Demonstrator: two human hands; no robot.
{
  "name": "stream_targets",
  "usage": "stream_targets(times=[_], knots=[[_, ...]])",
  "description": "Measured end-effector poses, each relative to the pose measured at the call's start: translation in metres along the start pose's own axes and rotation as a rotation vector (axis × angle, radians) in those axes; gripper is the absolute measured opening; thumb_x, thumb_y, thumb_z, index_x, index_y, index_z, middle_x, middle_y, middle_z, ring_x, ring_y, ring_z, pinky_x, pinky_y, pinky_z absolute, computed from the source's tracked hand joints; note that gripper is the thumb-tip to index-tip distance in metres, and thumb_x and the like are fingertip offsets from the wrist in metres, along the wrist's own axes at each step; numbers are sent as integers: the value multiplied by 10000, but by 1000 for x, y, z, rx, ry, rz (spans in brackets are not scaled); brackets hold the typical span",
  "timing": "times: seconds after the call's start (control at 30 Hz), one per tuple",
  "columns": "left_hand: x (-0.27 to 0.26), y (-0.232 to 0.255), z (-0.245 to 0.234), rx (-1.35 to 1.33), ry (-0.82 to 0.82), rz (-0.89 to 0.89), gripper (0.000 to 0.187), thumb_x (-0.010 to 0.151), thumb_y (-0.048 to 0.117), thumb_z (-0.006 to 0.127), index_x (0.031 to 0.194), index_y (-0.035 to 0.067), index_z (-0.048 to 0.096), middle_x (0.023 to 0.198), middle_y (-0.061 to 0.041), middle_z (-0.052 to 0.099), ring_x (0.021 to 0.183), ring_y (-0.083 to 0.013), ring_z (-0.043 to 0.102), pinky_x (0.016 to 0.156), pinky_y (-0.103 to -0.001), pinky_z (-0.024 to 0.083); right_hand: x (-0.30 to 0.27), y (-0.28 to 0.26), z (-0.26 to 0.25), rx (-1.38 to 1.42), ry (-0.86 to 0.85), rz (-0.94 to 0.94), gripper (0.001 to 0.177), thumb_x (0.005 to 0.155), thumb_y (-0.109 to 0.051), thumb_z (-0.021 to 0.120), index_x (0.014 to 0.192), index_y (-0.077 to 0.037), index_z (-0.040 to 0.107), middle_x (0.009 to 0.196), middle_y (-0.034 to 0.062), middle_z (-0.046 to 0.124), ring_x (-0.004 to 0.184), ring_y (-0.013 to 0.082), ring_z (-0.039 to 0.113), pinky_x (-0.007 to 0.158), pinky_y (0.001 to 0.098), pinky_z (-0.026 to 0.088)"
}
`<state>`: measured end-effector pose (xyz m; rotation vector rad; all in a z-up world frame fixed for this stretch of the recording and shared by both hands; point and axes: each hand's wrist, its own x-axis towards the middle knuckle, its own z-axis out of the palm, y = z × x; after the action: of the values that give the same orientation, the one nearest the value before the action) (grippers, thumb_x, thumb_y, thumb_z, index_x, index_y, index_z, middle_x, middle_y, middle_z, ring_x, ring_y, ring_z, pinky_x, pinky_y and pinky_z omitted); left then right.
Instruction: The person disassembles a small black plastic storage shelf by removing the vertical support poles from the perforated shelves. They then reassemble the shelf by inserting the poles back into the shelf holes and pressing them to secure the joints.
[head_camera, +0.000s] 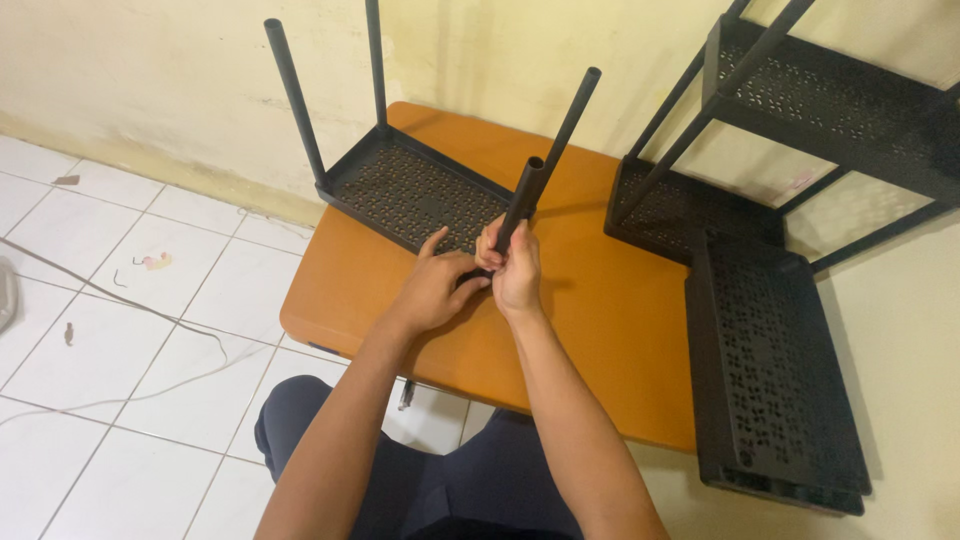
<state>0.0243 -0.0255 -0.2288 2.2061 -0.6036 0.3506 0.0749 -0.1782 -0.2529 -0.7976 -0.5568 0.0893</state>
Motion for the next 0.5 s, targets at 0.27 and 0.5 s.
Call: stream_targets(times=[0.27,0.5], knots=[[0,2,1,40,-38,-52,182,904,226,705,1038,107,738,885,-118,739,940,-294,695,1242,-568,193,2,-4,5,-21,27,-4,504,1098,-539,499,976,-50,519,732,16,423,640,120,383,595,280,321],[-3,7,3,283,87,70,194,914,232,689,1022,72,673,1125,-115,733,1257,-280,622,1216,-703,78,1,-13,21,-232,65,-112,310,1041,-319,679,1145,-49,567,995,61,583,882,160,560,829,290,476]])
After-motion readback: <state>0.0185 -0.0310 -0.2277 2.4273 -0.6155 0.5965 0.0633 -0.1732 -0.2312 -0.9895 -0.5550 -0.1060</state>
